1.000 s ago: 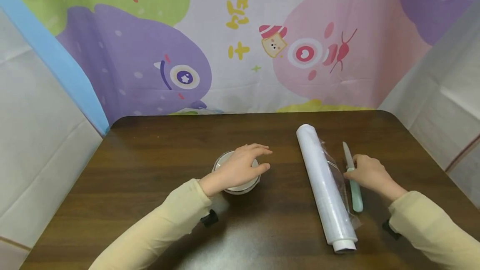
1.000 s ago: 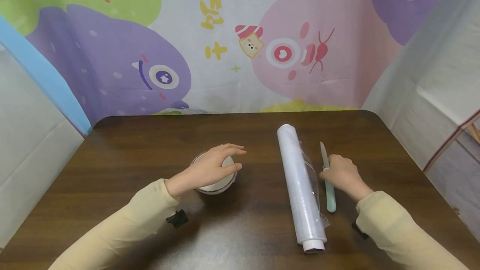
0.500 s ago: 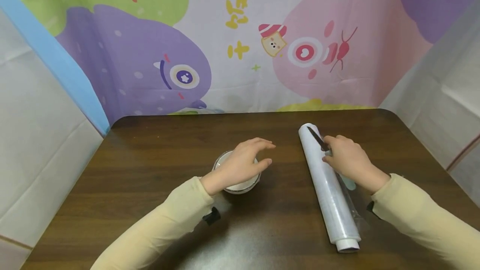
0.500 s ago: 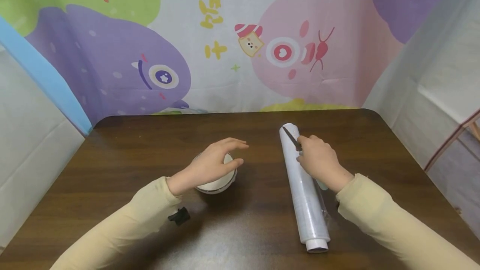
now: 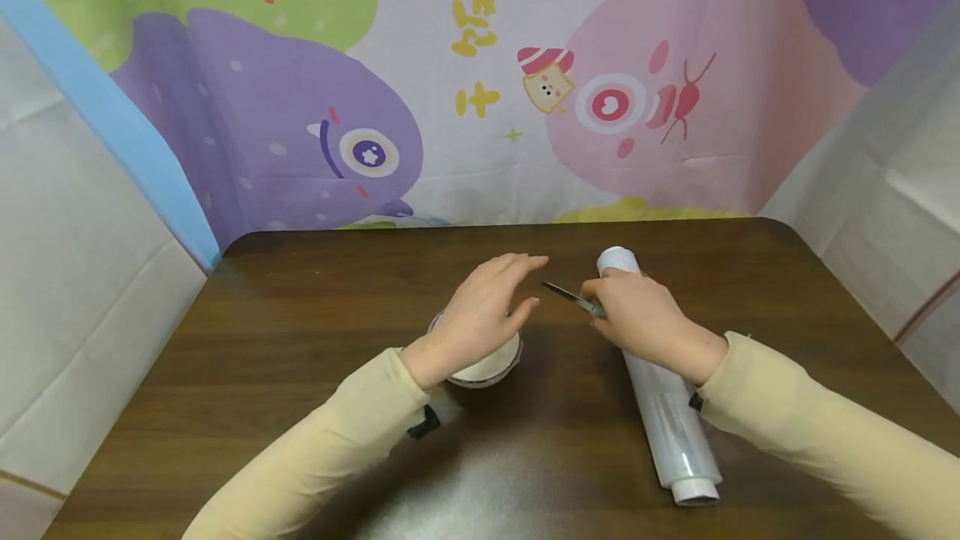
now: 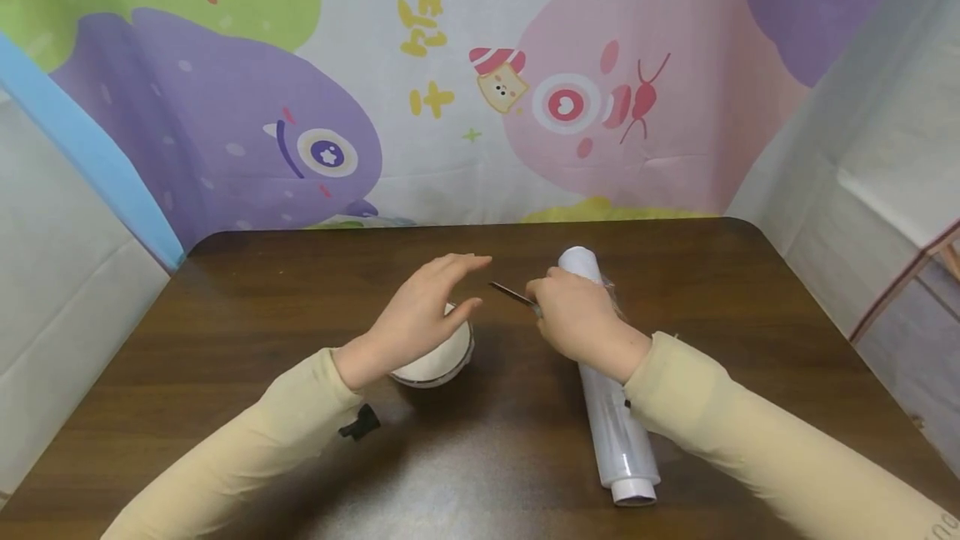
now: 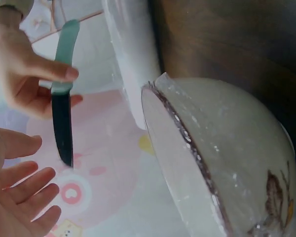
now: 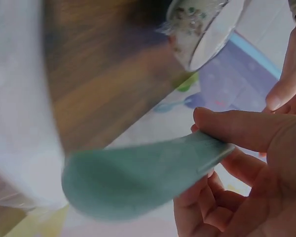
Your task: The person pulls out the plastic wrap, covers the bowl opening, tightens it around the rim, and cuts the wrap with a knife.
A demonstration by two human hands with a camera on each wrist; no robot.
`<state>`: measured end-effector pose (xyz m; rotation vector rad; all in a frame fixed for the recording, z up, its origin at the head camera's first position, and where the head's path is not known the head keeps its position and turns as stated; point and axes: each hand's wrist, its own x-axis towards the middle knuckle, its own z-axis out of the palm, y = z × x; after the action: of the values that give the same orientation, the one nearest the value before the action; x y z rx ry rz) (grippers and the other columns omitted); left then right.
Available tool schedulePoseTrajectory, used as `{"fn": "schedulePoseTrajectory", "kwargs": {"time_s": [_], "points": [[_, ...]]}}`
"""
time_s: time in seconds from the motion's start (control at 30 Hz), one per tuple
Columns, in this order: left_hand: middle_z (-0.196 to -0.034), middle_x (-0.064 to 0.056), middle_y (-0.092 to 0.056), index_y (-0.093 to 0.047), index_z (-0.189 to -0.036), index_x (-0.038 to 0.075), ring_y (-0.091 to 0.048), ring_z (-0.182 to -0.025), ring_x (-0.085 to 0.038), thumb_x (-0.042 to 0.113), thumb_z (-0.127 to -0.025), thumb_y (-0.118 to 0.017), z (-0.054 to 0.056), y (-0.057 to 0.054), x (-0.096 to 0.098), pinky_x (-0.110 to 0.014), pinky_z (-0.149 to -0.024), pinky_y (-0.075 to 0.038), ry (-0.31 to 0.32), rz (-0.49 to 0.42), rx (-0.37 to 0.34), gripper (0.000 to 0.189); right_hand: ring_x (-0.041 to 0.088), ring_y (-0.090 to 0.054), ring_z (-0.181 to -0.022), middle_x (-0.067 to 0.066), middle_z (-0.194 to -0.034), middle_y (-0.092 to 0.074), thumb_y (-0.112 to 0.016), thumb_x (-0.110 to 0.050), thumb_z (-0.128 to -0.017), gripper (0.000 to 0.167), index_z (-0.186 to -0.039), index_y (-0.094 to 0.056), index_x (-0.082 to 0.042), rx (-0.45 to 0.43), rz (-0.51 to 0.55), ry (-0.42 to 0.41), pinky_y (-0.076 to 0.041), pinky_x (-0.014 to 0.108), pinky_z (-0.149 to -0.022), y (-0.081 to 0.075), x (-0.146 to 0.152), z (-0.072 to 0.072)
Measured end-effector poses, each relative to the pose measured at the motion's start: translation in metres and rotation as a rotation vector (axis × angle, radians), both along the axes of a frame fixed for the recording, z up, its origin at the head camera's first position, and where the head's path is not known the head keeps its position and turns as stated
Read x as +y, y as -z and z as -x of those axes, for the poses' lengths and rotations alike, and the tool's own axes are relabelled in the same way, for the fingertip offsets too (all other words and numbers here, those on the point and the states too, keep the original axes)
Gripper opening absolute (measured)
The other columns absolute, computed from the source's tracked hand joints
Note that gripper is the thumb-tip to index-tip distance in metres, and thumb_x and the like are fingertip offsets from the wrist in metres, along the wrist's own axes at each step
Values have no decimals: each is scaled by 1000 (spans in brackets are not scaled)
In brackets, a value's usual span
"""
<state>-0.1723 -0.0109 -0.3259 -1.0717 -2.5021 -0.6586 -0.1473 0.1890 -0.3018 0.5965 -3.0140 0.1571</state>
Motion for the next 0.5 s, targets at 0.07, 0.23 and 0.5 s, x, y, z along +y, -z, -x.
{"fn": "schedulePoseTrajectory", "kwargs": {"time_s": [0.07,0.23,0.5], "points": [[-112,-3,-60,-56,-118,8,-55,-105,-18,13,-83,-64,-1,0,0,-32,-91,-42,6,-2,49,36,19,-55,-63,4,-77,-55,-72,-10,-73,16,-88,-66,-11,34,-6,-26,-45,33,-48,0,-7,1],[-92,1,-61,-66,-97,11,-57,-85,-15,12,-81,-67,-3,3,0,-29,-75,-44,0,-35,128,16,17,-55,-64,3,-76,-57,-71,-9,-74,15,-88,-65,-8,49,34,-58,-46,30,-51,0,-19,4],[-80,4,-59,-71,-85,14,-53,-72,-12,10,-79,-69,-2,4,-5,-25,-65,-39,-54,-52,176,8,15,-56,-64,2,-76,-57,-74,-11,-71,17,-83,-62,-8,88,149,-63,-46,30,-54,2,-28,5]]}}
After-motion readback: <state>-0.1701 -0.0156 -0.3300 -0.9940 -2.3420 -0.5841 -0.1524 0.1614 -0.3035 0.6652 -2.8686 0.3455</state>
